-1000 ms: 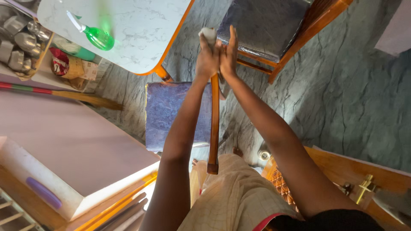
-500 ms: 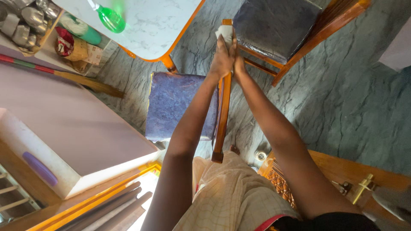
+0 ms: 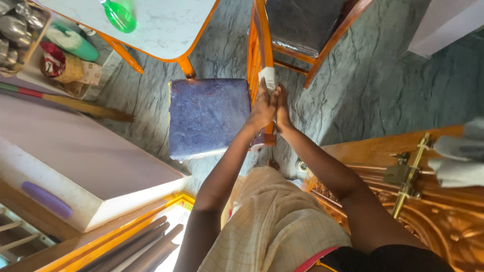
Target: The person wipes a wooden chair with a cloth, cleaning the seat, backrest, and legs. They move around the chair to clean all sides, including the underside of the seat and the legs.
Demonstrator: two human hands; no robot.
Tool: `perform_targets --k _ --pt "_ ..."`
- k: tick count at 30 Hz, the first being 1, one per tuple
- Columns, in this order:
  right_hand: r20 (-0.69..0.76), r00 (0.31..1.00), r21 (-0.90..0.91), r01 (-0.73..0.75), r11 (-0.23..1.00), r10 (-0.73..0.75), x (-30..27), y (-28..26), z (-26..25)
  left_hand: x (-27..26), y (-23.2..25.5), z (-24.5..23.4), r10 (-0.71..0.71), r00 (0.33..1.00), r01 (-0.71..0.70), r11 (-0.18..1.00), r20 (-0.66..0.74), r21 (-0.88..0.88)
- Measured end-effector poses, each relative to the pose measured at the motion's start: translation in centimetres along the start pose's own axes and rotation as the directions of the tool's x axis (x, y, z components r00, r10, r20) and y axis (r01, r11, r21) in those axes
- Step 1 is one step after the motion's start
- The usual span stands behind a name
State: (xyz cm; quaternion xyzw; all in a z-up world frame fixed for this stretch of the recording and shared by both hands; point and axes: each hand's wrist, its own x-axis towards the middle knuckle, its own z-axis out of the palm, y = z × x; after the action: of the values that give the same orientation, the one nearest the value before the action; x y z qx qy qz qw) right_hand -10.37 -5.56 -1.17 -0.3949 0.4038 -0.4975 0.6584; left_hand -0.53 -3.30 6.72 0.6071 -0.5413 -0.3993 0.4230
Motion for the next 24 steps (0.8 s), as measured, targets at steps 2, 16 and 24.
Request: perform_targets --k 2,16,24 --pt "-0.065 0.996 -0.172 0.052 0.984 -0.064 -2.5 -1.4 -0.4 -2.3 0.5 -0.4 -0.065 0.996 0.064 0.998 0.062 0.021" --pt "0.027 0.999 -0.825 -0.001 0.564 0.040 -7.0 -7.0 2.2 -13.6 0.0 -1.1 -0.074 0.978 -0.006 0.926 -0.197 -0.377" --pt "0.041 0.996 -0.947 0.063 0.314 -0.077 10.1 -4.3 1.2 -13.7 2.5 -0.4 0.540 0.831 -0.457 0.800 -0.133 0.389"
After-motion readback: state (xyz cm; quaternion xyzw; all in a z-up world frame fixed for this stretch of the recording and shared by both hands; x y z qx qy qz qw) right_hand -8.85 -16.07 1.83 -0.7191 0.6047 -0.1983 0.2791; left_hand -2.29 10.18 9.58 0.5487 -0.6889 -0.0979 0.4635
